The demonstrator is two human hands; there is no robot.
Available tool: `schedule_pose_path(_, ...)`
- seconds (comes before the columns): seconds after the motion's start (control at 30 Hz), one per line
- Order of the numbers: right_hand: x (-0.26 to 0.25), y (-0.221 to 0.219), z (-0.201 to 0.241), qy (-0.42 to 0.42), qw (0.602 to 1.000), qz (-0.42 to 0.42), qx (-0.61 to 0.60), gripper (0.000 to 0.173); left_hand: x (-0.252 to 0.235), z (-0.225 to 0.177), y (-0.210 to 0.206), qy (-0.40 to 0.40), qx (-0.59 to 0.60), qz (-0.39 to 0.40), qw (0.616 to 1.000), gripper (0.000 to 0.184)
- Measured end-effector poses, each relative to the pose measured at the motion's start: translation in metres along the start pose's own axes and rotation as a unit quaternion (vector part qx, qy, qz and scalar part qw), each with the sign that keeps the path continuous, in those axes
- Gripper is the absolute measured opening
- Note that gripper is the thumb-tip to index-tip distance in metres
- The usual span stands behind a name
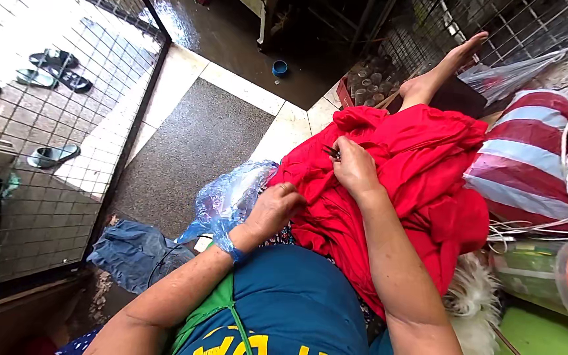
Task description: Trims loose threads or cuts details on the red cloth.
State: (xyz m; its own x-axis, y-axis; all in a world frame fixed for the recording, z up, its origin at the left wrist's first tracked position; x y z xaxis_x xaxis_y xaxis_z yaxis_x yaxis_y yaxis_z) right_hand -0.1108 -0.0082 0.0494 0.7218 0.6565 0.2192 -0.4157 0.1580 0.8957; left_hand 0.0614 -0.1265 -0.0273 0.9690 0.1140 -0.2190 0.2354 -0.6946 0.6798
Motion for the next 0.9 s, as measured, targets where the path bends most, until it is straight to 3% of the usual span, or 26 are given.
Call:
schedule_pose_path(0.07, 0.000, -0.003, 0.003, -0.017, 0.999, 0.015, 0.028, 0.023, 0.007, -0.005, -0.003, 0.061, 0.063, 0.121, 0.989, 0.023)
schedule_pose_path(0.1, 0.000, -0.003, 0.003, -0.012, 1.000, 0.006, 0.026, 0.024, 0.007, -0.006, 0.000, 0.080, 0.086, 0.141, 0.983, 0.023)
schedule_pose_path(0.2, 0.002, -0.005, -0.001, 0.070, 0.995, -0.073, -0.013, 0.024, 0.006, -0.004, 0.010, 0.125, 0.116, 0.113, 0.979, 0.018)
schedule_pose_path(0.3, 0.002, -0.010, -0.006, 0.195, 0.968, -0.124, -0.099, 0.016, 0.003, 0.000, 0.012, 0.199, 0.140, 0.082, 0.967, 0.024)
schedule_pose_path(0.4, 0.005, -0.010, -0.001, 0.207, 0.963, -0.023, -0.173, 0.016, -0.003, 0.000, 0.004, 0.205, 0.124, 0.043, 0.970, 0.035)
schedule_pose_path(0.6, 0.009, 0.000, 0.005, 0.123, 0.983, 0.119, -0.066, 0.024, -0.023, 0.001, -0.003, 0.199, 0.011, 0.025, 0.980, 0.027)
schedule_pose_path(0.7, 0.014, 0.005, 0.003, 0.152, 0.979, 0.135, -0.034, 0.028, -0.022, 0.002, 0.008, 0.203, 0.029, 0.007, 0.979, 0.026)
schedule_pose_path(0.9, 0.018, -0.003, 0.001, 0.240, 0.965, 0.107, -0.013, 0.020, -0.018, 0.003, 0.017, 0.207, 0.084, 0.002, 0.975, 0.025)
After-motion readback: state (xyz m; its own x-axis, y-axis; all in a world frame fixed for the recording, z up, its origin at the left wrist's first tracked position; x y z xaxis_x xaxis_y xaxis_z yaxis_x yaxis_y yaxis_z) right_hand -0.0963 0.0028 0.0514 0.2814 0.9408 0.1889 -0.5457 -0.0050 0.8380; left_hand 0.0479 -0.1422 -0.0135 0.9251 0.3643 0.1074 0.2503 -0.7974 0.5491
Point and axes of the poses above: each hand's wrist, its own x-axis away from the middle knuckle, its own y-axis out of the back of the hand, z = x × y, the point moved 1 cm from there along -x, towards the middle knuckle, and after that the axes turned 6 degrees about y, right-handed, at the moved point
